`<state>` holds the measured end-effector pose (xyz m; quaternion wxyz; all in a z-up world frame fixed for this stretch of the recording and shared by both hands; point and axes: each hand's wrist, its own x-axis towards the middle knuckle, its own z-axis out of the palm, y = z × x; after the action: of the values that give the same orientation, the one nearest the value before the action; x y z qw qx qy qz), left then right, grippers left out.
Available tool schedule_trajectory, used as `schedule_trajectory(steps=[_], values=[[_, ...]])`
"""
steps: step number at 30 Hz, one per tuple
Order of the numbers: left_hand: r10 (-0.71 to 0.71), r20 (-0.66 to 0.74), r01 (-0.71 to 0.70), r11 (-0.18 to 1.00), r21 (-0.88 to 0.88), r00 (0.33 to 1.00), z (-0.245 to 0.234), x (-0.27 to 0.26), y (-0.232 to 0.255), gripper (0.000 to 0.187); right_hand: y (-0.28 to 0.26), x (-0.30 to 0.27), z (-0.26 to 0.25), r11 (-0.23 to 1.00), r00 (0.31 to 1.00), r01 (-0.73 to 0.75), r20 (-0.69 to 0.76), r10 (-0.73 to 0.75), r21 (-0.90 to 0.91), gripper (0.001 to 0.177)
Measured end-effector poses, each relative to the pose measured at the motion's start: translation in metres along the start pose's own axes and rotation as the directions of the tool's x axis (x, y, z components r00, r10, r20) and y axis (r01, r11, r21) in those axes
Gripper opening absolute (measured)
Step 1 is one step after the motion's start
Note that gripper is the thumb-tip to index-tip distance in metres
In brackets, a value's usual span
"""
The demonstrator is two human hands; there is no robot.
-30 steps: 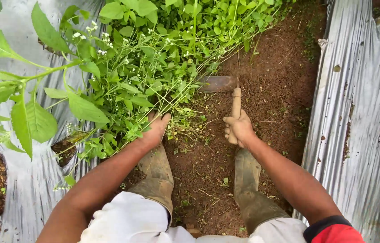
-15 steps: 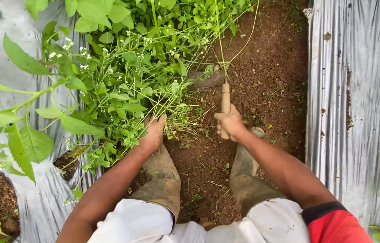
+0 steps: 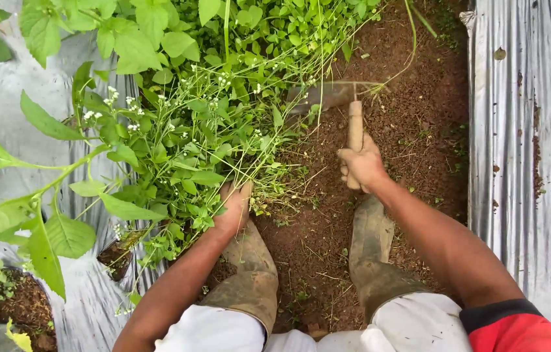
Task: The person uses a hand hoe to loosen soil and uproot weeds growing along the edge of a plastic-covered garden bed. They gather the removed weeds by hand and continue clearing the area.
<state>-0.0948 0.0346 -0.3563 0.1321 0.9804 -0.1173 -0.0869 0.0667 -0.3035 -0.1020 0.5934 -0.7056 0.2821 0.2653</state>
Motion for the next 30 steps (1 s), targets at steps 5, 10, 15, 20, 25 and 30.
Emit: schedule_trajectory(steps=[5,10,15,20,25,30], values=[[0.075,-0.056,-0.075,0.997,0.0,0.996,0.019,0.003,-0.002,0.026,-0.01,0.025,0.011,0.96,0.984,0.106,-0.168,-0.063,0.258,0.037],[0.107,-0.047,-0.108,0.994,-0.008,0.993,-0.06,0.003,0.021,0.03,0.005,0.001,0.009,0.996,0.986,-0.064,0.153,0.074,-0.064,0.044],[0.123,0.001,-0.123,0.992,0.023,0.992,-0.071,-0.002,0.021,0.031,-0.026,0.02,0.009,0.978,0.987,0.129,-0.115,-0.111,0.163,0.038],[0.154,0.016,-0.155,0.987,0.044,0.988,-0.078,-0.004,0.021,0.033,0.01,0.01,0.018,0.998,0.986,-0.063,0.15,0.065,-0.016,0.047],[0.148,0.033,-0.15,0.986,0.077,0.988,-0.083,-0.002,0.022,0.034,-0.037,0.013,0.015,0.997,0.997,0.069,0.015,-0.069,0.027,0.043],[0.157,0.031,-0.159,0.982,0.103,0.987,-0.093,0.006,0.025,0.035,-0.043,0.019,0.036,0.972,0.978,0.169,-0.149,-0.145,0.16,0.039]])
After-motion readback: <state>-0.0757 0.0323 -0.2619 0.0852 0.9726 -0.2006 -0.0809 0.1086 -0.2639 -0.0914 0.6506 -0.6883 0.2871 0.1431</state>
